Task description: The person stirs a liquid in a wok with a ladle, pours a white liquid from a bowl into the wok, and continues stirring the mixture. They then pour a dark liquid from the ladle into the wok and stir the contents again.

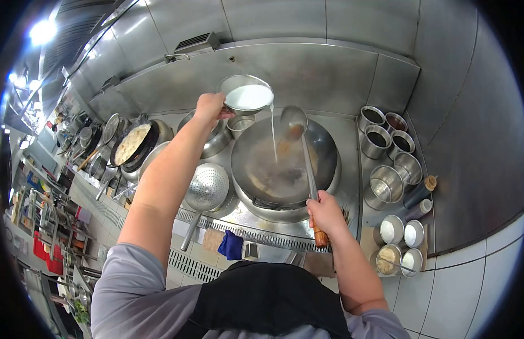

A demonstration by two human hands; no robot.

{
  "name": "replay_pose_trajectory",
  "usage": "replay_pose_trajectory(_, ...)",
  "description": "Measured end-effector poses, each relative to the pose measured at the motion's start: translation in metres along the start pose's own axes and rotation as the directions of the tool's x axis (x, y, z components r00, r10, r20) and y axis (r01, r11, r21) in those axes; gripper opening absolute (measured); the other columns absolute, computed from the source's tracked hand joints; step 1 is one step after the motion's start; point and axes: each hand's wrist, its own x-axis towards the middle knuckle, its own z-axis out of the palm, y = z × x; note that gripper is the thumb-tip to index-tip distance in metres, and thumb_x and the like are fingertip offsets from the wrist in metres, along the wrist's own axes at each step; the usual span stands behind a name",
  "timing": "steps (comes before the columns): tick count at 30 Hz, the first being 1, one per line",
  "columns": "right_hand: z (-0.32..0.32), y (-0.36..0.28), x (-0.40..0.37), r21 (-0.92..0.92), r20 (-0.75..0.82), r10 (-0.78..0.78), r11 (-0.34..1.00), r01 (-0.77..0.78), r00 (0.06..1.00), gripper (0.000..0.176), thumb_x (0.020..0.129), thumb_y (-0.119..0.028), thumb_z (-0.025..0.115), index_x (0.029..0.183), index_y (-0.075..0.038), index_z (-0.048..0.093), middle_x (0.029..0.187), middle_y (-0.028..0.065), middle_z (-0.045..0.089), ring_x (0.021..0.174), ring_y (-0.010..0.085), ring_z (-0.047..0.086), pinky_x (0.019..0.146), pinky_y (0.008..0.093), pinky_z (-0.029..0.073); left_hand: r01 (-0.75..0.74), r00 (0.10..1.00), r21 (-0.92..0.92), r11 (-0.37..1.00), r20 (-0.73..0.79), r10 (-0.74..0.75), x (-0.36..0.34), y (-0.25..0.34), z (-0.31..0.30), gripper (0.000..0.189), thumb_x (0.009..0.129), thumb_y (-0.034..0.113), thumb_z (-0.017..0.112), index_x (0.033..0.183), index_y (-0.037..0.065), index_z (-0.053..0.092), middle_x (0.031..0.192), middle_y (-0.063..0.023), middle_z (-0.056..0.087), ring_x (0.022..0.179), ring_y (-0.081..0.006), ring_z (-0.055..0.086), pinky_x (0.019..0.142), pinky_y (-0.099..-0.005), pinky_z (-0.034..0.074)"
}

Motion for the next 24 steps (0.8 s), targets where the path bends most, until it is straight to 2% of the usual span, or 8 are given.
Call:
replay_pose_trajectory(3,0.001,-0.004,-0.004,-0.114,-0.08,-0.134,0.986,0.124,0.988,0.021,0.087,-0.011,0.053,0.103,0.002,0.051,0.063,0.0024,0.05,0.039,0.0126,0.047,0.038,0.0283,0.04,0.0,1.0,-0.01,1.0,-0.001,0.0,-0.001,0.001,-0.001,0.019,0.083,0.008,0.049,0.084,-0.01,0.055,0.074,-0.019,0.061,0.057,-0.0279,0.065,0.049,-0.031,0.056)
replay_pose_trajectory(10,-0.005,0.012,0.007,-0.356,-0.188,-0.288,0.911,0.208,0.939,0.024,0.086,-0.011,0.054,0.105,0.004,0.051,0.068,0.009,0.056,0.044,0.0161,0.055,0.041,0.0314,0.044,0.005,1.0,-0.003,1.0,0.0,-0.005,0.001,0.004,0.0,0.02,0.083,0.008,0.05,0.085,-0.012,0.054,0.078,-0.0193,0.06,0.058,-0.029,0.065,0.05,-0.0321,0.057)
replay_pose_trajectory(12,-0.013,0.039,0.024,-0.772,-0.182,-0.51,0.603,0.199,0.841,0.028,0.085,-0.013,0.051,0.107,0.005,0.051,0.079,0.0237,0.063,0.062,0.032,0.065,0.056,0.0406,0.052,0.002,1.0,-0.013,1.0,-0.004,-0.002,0.0,0.005,0.001,0.021,0.083,0.008,0.05,0.086,-0.012,0.054,0.079,-0.019,0.059,0.059,-0.0294,0.065,0.052,-0.0331,0.058)
replay_pose_trajectory(16,-0.006,0.068,0.034,-0.81,-0.244,-0.38,0.586,0.028,0.892,0.03,0.084,-0.013,0.051,0.106,0.007,0.052,0.083,0.0263,0.063,0.069,0.0358,0.066,0.061,0.0425,0.053,-0.001,1.0,-0.012,1.0,-0.003,0.001,0.001,0.004,0.002,0.021,0.083,0.008,0.05,0.086,-0.013,0.054,0.078,-0.0186,0.059,0.059,-0.0293,0.065,0.053,-0.0332,0.059)
replay_pose_trajectory(19,0.002,0.073,0.026,-0.226,-0.12,0.105,0.965,-0.13,0.987,0.022,0.085,-0.016,0.057,0.092,0.004,0.052,0.07,0.0121,0.059,0.052,0.0233,0.06,0.047,0.0367,0.049,0.011,1.0,-0.029,1.0,0.018,-0.011,0.0,0.003,0.002,0.021,0.083,0.008,0.051,0.086,-0.012,0.054,0.077,-0.0181,0.059,0.059,-0.0289,0.065,0.052,-0.0326,0.058)
replay_pose_trajectory(20,0.0,0.07,0.024,-0.223,-0.124,0.109,0.965,-0.135,0.986,0.022,0.085,-0.016,0.057,0.092,0.004,0.052,0.07,0.0121,0.059,0.052,0.0233,0.06,0.047,0.0367,0.049,0.022,1.0,-0.032,0.999,0.01,-0.021,0.0,0.003,0.003,0.021,0.082,0.009,0.051,0.086,-0.011,0.054,0.077,-0.0178,0.059,0.059,-0.0287,0.065,0.051,-0.0322,0.058)
replay_pose_trajectory(22,-0.004,0.049,0.016,0.393,0.19,0.232,0.873,-0.29,0.954,0.016,0.088,-0.015,0.056,0.083,-0.002,0.048,0.064,0.004,0.052,0.046,0.0143,0.051,0.04,0.0309,0.041,0.032,0.999,-0.033,0.999,0.005,-0.032,-0.002,0.002,0.003,0.02,0.082,0.009,0.051,0.086,-0.011,0.054,0.077,-0.0175,0.059,0.059,-0.0285,0.065,0.051,-0.0317,0.058)
replay_pose_trajectory(24,-0.004,0.04,0.016,0.426,0.249,0.22,0.85,-0.311,0.943,0.016,0.09,-0.014,0.055,0.081,-0.006,0.045,0.063,0.0024,0.05,0.044,0.0124,0.047,0.038,0.0289,0.038,0.033,0.999,-0.014,0.999,0.008,-0.033,-0.001,0.0,0.003,0.02,0.082,0.009,0.051,0.086,-0.01,0.054,0.077,-0.0167,0.059,0.059,-0.0281,0.065,0.05,-0.031,0.057)
